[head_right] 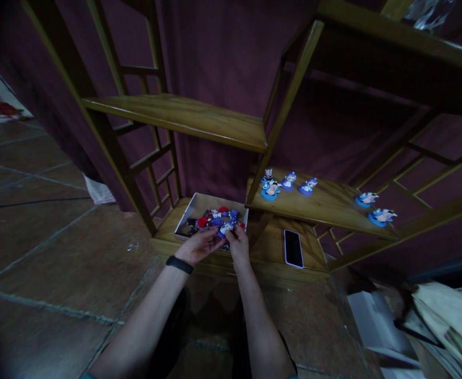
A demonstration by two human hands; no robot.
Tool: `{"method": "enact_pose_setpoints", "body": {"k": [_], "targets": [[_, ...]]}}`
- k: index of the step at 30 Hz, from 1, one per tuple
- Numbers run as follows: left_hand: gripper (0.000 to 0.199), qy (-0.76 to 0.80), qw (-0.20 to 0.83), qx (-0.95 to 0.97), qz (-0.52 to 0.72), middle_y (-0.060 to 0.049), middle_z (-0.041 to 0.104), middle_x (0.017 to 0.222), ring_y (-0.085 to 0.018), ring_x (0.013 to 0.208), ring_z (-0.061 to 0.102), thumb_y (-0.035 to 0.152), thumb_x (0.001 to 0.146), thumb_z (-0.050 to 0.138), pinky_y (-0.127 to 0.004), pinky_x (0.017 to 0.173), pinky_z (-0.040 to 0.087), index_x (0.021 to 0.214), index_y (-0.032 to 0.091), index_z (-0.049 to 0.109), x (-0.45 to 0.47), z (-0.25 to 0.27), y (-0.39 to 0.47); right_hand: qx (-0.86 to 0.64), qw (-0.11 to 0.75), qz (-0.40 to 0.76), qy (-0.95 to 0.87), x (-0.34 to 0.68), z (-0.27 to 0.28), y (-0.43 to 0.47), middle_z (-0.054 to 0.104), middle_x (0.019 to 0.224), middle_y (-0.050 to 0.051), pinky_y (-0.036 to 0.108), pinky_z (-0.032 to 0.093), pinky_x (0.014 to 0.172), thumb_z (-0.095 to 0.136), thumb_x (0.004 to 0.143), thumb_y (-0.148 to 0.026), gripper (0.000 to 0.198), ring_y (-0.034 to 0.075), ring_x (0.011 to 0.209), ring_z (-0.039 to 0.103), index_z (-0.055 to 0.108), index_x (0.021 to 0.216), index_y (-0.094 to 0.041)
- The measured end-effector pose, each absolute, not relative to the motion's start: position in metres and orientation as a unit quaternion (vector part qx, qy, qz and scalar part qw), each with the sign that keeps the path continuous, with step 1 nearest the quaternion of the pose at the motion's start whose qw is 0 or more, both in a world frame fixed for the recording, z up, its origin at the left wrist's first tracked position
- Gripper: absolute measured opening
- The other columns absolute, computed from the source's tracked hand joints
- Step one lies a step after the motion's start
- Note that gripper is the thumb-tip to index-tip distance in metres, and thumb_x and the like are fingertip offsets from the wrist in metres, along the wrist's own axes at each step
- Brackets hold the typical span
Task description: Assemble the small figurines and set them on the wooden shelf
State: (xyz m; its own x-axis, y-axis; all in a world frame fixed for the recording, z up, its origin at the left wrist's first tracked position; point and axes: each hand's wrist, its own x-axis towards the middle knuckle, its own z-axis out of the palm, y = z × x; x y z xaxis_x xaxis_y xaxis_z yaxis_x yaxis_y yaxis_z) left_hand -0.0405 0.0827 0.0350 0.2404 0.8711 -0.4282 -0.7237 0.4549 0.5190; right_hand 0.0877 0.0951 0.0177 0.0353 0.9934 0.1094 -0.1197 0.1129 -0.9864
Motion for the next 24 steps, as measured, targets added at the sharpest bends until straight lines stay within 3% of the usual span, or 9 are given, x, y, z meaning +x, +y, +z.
{"method": "enact_pose_setpoints", "body": {"k": [5,16,24], "targets": [[0.015,0.308,0.791,0.103,0.519,-0.008,0.068,0.088,-0.018,0.08,0.066,0.012,0.075,0.064,-0.034,0.077,0.055,0.089,0.014,0.06,-0.0386,0.0315,0.0832,-0.445,0.556,0.495,-0.497,0.0891,0.0178,0.0954,0.069,0.096,0.002,0.035,0.045,0.086,0.061,0.069,-0.03,0.028,0.02,0.09,0.061,0.062,0.095,-0.02],[0.004,0.353,0.771,0.085,0.523,-0.006,0.067,0.075,-0.015,0.069,0.065,0.014,0.08,0.059,-0.025,0.062,0.054,0.083,0.013,0.06,-0.0402,0.0308,0.0862,-0.435,0.598,0.48,-0.473,0.0901,0.026,0.0942,0.067,0.092,0.002,0.031,0.045,0.08,0.06,0.07,-0.029,0.025,0.018,0.085,0.06,0.062,0.093,-0.02],[0.01,0.352,0.775,0.091,0.517,-0.008,0.068,0.079,-0.017,0.074,0.067,0.017,0.077,0.064,-0.029,0.068,0.054,0.085,0.013,0.061,-0.043,0.0356,0.0837,-0.425,0.596,0.517,-0.444,0.0864,0.0241,0.0935,0.068,0.092,0.001,0.033,0.044,0.083,0.064,0.067,-0.029,0.027,0.017,0.083,0.06,0.064,0.092,-0.02]]}}
